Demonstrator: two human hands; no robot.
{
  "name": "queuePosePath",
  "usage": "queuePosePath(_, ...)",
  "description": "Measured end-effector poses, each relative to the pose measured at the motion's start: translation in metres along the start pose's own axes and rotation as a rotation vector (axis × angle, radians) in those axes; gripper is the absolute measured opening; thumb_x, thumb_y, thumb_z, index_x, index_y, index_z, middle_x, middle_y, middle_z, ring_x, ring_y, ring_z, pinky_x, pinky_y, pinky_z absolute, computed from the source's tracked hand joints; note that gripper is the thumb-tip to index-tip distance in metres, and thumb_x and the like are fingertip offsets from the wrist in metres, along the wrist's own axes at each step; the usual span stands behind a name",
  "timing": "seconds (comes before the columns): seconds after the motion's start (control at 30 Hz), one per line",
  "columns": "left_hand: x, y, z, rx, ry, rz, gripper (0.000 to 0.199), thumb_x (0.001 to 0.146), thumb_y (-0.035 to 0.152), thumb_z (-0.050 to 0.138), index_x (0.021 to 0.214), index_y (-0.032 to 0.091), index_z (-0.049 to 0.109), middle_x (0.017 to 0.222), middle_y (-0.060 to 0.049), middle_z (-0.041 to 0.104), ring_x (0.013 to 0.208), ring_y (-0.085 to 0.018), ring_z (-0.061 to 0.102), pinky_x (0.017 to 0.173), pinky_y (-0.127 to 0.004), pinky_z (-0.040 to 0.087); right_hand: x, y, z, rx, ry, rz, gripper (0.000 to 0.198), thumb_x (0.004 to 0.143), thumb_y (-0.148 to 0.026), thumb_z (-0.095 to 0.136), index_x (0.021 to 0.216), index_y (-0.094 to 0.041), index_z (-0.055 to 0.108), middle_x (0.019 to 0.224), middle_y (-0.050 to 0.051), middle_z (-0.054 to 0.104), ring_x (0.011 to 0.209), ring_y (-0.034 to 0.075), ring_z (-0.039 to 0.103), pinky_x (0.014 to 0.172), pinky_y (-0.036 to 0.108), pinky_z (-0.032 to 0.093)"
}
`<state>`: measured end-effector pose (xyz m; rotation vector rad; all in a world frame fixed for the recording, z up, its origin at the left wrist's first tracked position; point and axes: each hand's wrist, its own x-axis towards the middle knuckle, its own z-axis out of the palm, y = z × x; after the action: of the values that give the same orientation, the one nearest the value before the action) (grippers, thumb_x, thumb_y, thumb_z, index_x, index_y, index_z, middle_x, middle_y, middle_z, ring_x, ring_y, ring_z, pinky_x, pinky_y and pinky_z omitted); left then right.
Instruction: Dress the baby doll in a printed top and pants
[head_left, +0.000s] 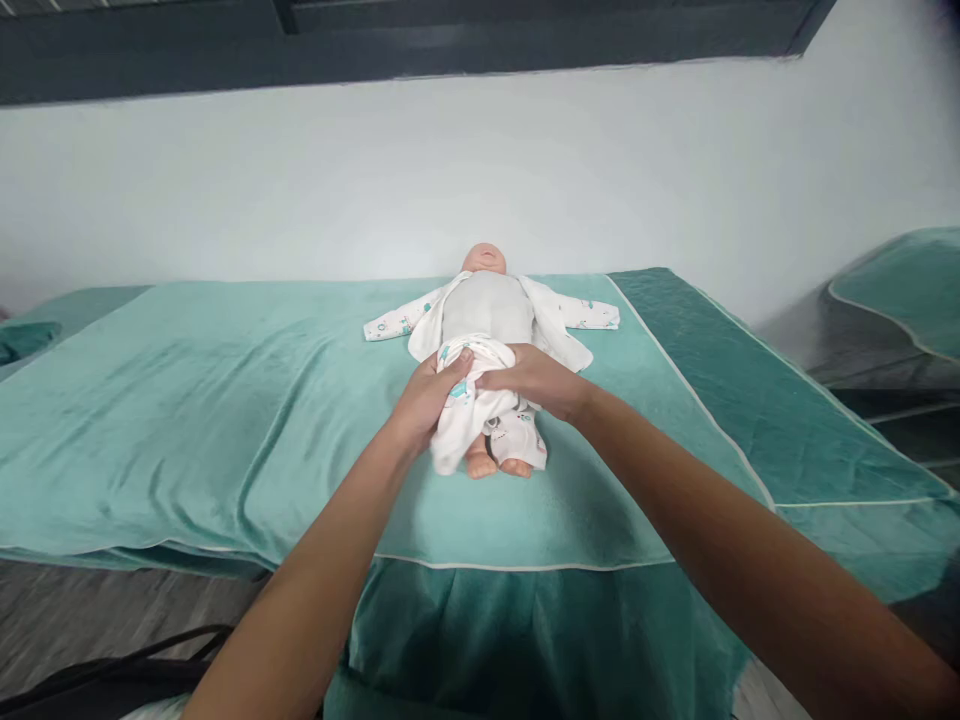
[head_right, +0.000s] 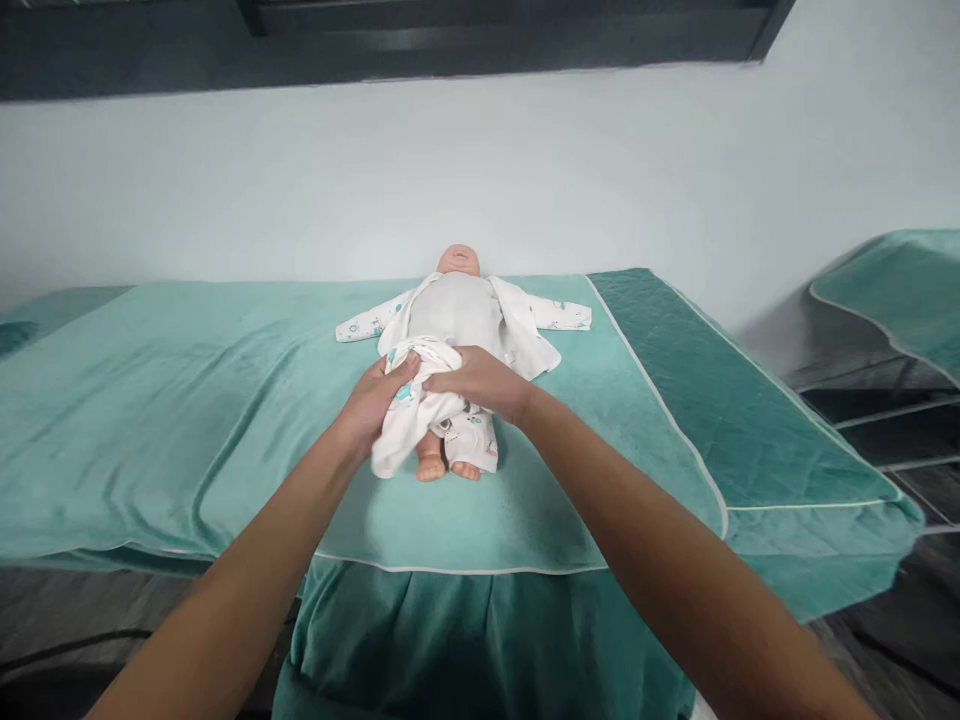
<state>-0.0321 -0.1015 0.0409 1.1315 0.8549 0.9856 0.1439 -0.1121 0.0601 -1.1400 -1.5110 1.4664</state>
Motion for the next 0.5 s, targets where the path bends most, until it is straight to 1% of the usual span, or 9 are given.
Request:
queuePosePath(0.03, -0.001, 0.001, -0.001, 0.034, -0.020, 0.003, 0.052, 0.074, 0.054, 0.076, 0.109, 0.017, 0.067, 0.092, -0.005, 0.074, 0.082, -0.020, 0.067, 0.075, -0.030, 0.051, 0.001, 0.001, 0.000, 0.052, 0.038, 0.000, 0.028, 0.071, -0.029, 0.074, 0.095, -0.015, 0.072, 0.084, 0.002, 0.071, 0.076, 0.018, 0.063, 0.068, 0.028, 0.049)
queuePosePath(0.1, -0.002, 0.005, -0.004, 0.104, -0.104, 0.005, 0.050, 0.072, 0.049, 0.079, 0.109, 0.017, 0.069, 0.095, -0.006, 0.074, 0.087, -0.022, 0.067, 0.078, -0.031, 0.051, 0.002, 0.003, -0.001, 0.129, 0.070, -0.005, 0.026, 0.070, -0.027, 0.073, 0.093, -0.015, 0.072, 0.080, 0.002, 0.070, 0.073, 0.016, 0.062, 0.066, 0.027, 0.048)
queuePosePath(0.17, -0.002, 0.008, -0.008, 0.182, -0.182, -0.011, 0.048, 0.065, 0.040, 0.085, 0.103, 0.015, 0.071, 0.095, -0.007, 0.074, 0.089, -0.023, 0.066, 0.080, -0.032, 0.050, 0.001, 0.003, -0.002, 0.172, 0.053, -0.013, 0.028, 0.070, -0.027, 0.073, 0.095, -0.015, 0.072, 0.082, 0.002, 0.071, 0.074, 0.016, 0.062, 0.066, 0.026, 0.049)
queuePosePath(0.2, -0.002, 0.009, -0.009, 0.202, -0.199, -0.021, 0.046, 0.063, 0.037, 0.087, 0.100, 0.015, 0.072, 0.095, -0.007, 0.074, 0.089, -0.023, 0.066, 0.079, -0.032, 0.050, 0.000, 0.002, -0.003, 0.183, 0.042, -0.020, 0.028, 0.070, -0.028, 0.073, 0.096, -0.016, 0.072, 0.083, 0.002, 0.071, 0.075, 0.016, 0.062, 0.066, 0.026, 0.049)
queuePosePath(0.27, -0.001, 0.009, -0.009, 0.160, -0.181, -0.021, 0.042, 0.064, 0.036, 0.087, 0.096, 0.014, 0.073, 0.093, -0.007, 0.074, 0.086, -0.022, 0.066, 0.078, -0.031, 0.050, -0.001, 0.000, -0.004, 0.181, 0.018, -0.027, 0.031, 0.071, -0.029, 0.075, 0.098, -0.017, 0.072, 0.086, 0.002, 0.071, 0.075, 0.015, 0.062, 0.067, 0.025, 0.049)
queuePosePath(0.4, 0.000, 0.003, -0.002, -0.082, -0.092, 0.046, 0.039, 0.073, 0.041, 0.080, 0.100, 0.015, 0.072, 0.095, -0.007, 0.074, 0.085, -0.020, 0.067, 0.076, -0.029, 0.050, -0.004, -0.004, -0.007, 0.035, -0.115, 0.032, 0.035, 0.068, -0.035, 0.081, 0.095, -0.016, 0.073, 0.085, 0.003, 0.072, 0.075, 0.015, 0.062, 0.068, 0.026, 0.048)
queuePosePath(0.47, -0.003, 0.000, 0.002, -0.138, -0.065, 0.051, 0.038, 0.073, 0.041, 0.080, 0.098, 0.014, 0.072, 0.092, -0.007, 0.074, 0.082, -0.019, 0.067, 0.074, -0.028, 0.050, -0.004, -0.004, -0.007, -0.029, -0.161, 0.056, 0.037, 0.067, -0.037, 0.083, 0.095, -0.015, 0.073, 0.086, 0.004, 0.072, 0.078, 0.017, 0.063, 0.070, 0.028, 0.049)
queuePosePath(0.5, -0.006, 0.000, 0.004, -0.152, -0.048, 0.045, 0.038, 0.072, 0.041, 0.080, 0.098, 0.014, 0.072, 0.089, -0.007, 0.074, 0.079, -0.018, 0.066, 0.072, -0.027, 0.050, -0.003, -0.003, -0.007, -0.040, -0.159, 0.053, 0.038, 0.067, -0.036, 0.083, 0.096, -0.015, 0.073, 0.087, 0.004, 0.072, 0.079, 0.017, 0.063, 0.071, 0.028, 0.049)
